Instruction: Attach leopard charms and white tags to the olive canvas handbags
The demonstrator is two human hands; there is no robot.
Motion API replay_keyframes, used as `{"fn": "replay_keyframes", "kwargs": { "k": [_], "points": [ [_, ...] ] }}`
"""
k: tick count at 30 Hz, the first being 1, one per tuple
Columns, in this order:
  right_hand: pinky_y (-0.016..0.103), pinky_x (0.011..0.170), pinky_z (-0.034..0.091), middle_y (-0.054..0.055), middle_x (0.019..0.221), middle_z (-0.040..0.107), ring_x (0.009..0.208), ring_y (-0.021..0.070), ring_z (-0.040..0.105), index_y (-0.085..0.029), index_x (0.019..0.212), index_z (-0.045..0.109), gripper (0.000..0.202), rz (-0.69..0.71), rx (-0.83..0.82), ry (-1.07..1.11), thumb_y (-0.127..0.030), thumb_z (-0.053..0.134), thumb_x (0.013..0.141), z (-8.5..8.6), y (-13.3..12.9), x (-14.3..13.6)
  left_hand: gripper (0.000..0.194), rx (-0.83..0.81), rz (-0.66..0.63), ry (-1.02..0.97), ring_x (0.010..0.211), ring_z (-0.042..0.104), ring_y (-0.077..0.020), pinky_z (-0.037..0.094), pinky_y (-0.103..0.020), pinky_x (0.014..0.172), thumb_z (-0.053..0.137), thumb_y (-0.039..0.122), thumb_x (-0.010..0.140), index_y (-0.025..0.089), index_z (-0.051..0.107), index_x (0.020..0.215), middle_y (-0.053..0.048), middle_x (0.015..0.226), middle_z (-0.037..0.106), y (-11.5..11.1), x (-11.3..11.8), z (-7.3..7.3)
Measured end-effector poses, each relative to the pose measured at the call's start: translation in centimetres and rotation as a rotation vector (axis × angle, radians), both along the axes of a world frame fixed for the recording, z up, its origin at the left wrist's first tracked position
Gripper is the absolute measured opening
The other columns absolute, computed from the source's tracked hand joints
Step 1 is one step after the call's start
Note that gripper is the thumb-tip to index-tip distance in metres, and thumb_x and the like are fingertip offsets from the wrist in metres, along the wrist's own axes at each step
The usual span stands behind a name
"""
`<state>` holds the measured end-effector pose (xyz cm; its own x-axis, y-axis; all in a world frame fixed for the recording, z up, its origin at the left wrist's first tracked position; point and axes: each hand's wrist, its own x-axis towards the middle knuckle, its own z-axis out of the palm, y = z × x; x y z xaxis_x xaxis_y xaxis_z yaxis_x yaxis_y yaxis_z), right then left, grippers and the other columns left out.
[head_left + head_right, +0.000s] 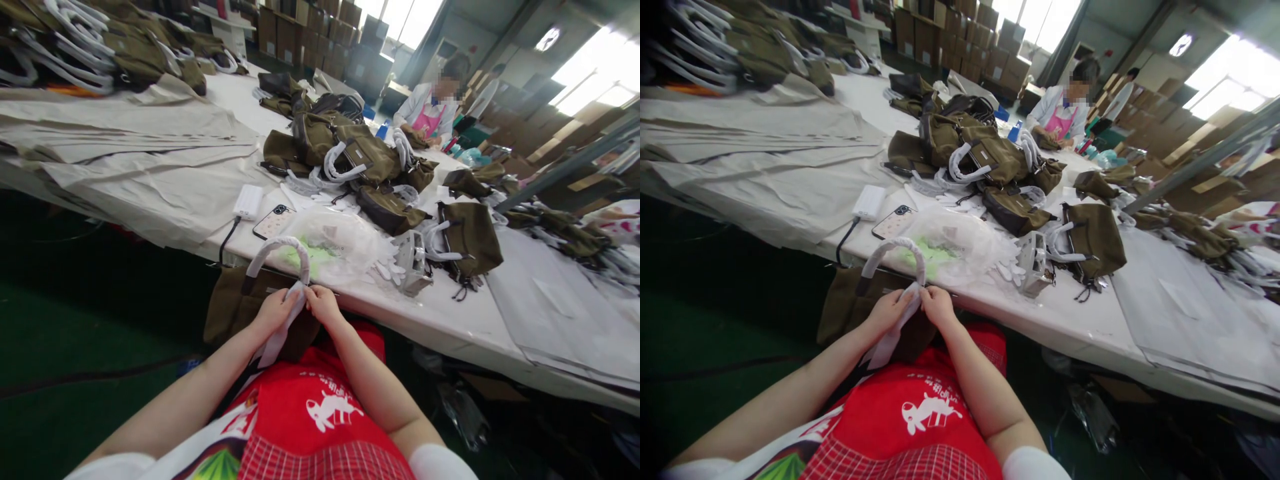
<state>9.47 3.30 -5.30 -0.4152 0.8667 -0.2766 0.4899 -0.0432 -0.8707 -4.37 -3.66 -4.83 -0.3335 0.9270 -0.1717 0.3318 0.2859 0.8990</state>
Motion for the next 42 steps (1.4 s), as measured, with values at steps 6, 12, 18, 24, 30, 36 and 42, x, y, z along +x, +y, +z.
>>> {"fn": "replay_keyframes", "kwargs": {
  "k": [6, 12, 18, 24, 30, 36, 42],
  "points": [
    [0.019, 0.043, 0.036, -0.004, 0.051, 0.058, 0.040, 0.0084, 0.048, -0.018, 0.069, 0.064, 0.030, 0.092, -0.040, -0.017, -0.037, 0.054, 0.090, 2.3, -0.4, 1.2, 0.052, 0.002, -0.055, 0.003, 0.081, 0.066, -0.0287, 0.050, -0.035, 0.075, 0.049, 0.066, 0.076, 0.018, 0.069, 0.080, -0.008, 0.079, 0.073, -0.6, -0.4, 0.7],
    [0.022, 0.056, 0.043, -0.002, 0.062, 0.063, 0.056, 0.0124, 0.055, -0.018, 0.085, 0.070, 0.029, -0.066, 0.325, 0.063, -0.044, 0.057, 0.087, 8.3, 3.9, 11.3, 0.057, -0.092, -0.051, -0.100, 0.094, 0.069, -0.0322, 0.054, -0.037, 0.083, 0.057, 0.073, 0.068, 0.020, 0.071, 0.086, -0.007, 0.091, 0.077, 0.1, -1.6, 0.3],
    [0.029, 0.078, 0.045, 0.006, 0.083, 0.069, 0.085, 0.0203, 0.060, -0.017, 0.081, 0.071, 0.027, -0.769, 0.481, -0.132, -0.042, 0.062, 0.077, 10.5, 9.3, 23.6, 0.053, -0.103, -0.074, -0.100, 0.093, 0.070, -0.0318, 0.057, -0.035, 0.079, 0.056, 0.072, 0.070, 0.022, 0.071, 0.084, -0.005, 0.087, 0.077, 0.3, -1.5, 0.2],
    [0.026, 0.060, 0.044, 0.001, 0.061, 0.063, 0.063, 0.0162, 0.056, -0.013, 0.081, 0.073, 0.041, -0.760, 0.348, -0.005, -0.050, 0.068, 0.065, 9.0, 10.4, 25.4, 0.050, -0.152, -0.025, -0.159, 0.097, 0.070, -0.0331, 0.057, -0.037, 0.084, 0.058, 0.067, 0.069, 0.022, 0.070, 0.086, -0.006, 0.092, 0.077, 0.5, -0.7, 0.2],
    [0.027, 0.066, 0.046, 0.006, 0.078, 0.070, 0.073, 0.0174, 0.061, -0.013, 0.080, 0.072, 0.042, -0.812, 0.400, 0.132, -0.051, 0.071, 0.062, 8.1, 9.6, 25.3, 0.051, -0.194, -0.014, -0.173, 0.106, 0.068, -0.0337, 0.056, -0.039, 0.089, 0.058, 0.063, 0.071, 0.021, 0.070, 0.097, -0.009, 0.110, 0.075, 0.4, -1.1, -0.4],
    [0.025, 0.055, 0.044, 0.005, 0.068, 0.067, 0.057, 0.0139, 0.056, -0.014, 0.075, 0.069, 0.040, -0.867, 0.355, 0.100, -0.051, 0.070, 0.063, 6.4, 7.4, 25.4, 0.048, -0.187, -0.019, -0.145, 0.106, 0.068, -0.0336, 0.055, -0.040, 0.092, 0.057, 0.062, 0.072, 0.022, 0.071, 0.094, -0.007, 0.107, 0.076, 0.6, -1.1, -0.1],
    [0.024, 0.046, 0.043, 0.005, 0.058, 0.065, 0.046, 0.0136, 0.055, -0.014, 0.070, 0.065, 0.032, -0.867, 0.249, 0.012, -0.045, 0.068, 0.063, 6.8, 7.2, 25.7, 0.056, -0.142, -0.030, -0.132, 0.102, 0.068, -0.0329, 0.053, -0.040, 0.092, 0.058, 0.069, 0.070, 0.020, 0.071, 0.094, -0.008, 0.100, 0.077, 0.5, -1.0, 0.0]
  ]
}}
